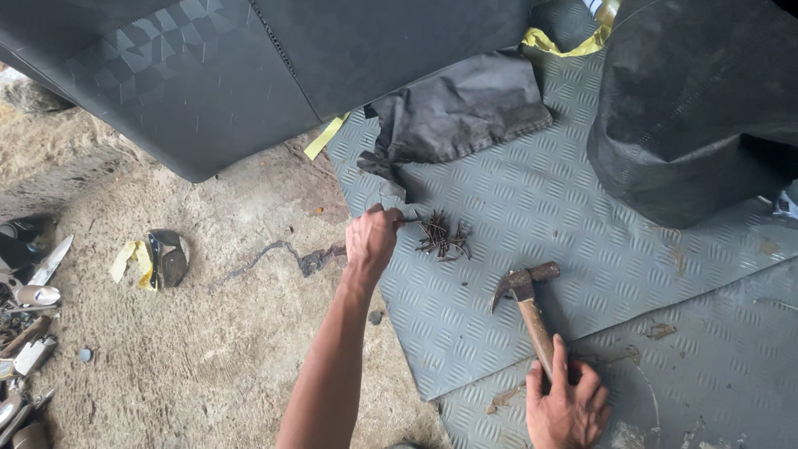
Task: The person picks up bent nails from a pile and straightens them by tapping them with a hammer on the floor.
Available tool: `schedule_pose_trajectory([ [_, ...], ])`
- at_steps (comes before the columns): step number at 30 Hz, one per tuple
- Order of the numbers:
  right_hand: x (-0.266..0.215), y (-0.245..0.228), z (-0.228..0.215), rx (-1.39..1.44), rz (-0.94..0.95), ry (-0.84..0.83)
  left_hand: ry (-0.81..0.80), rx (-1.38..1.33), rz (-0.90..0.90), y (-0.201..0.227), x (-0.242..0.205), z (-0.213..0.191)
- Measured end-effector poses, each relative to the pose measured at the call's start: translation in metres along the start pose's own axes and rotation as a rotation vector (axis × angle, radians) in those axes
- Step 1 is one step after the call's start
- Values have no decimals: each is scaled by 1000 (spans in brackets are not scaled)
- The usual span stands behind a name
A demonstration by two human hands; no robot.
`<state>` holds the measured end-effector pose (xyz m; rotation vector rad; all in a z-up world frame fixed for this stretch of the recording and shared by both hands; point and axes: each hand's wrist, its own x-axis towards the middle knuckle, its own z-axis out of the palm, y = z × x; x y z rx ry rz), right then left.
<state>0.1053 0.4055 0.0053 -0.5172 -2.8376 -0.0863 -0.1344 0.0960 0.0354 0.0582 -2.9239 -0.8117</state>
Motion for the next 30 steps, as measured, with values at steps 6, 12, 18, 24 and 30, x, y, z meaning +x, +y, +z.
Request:
schedule_pose_trajectory([
  [6,1,-2,-4,25,-7,10,124,-85,-57,-6,-16,-4],
  [12,-3,0,-6,64,-72,77,88,-265,-537,-50,-111,-27],
  [18,-14,18,21,21,-137,87,169,-288,-664,-70,-150,-21],
  [24,5,51,71,287,-249,131,259,-330,-672,-70,-153,-24],
  [30,15,21,32,532,-159,-77,199,-603,-857,-77,-150,-30],
])
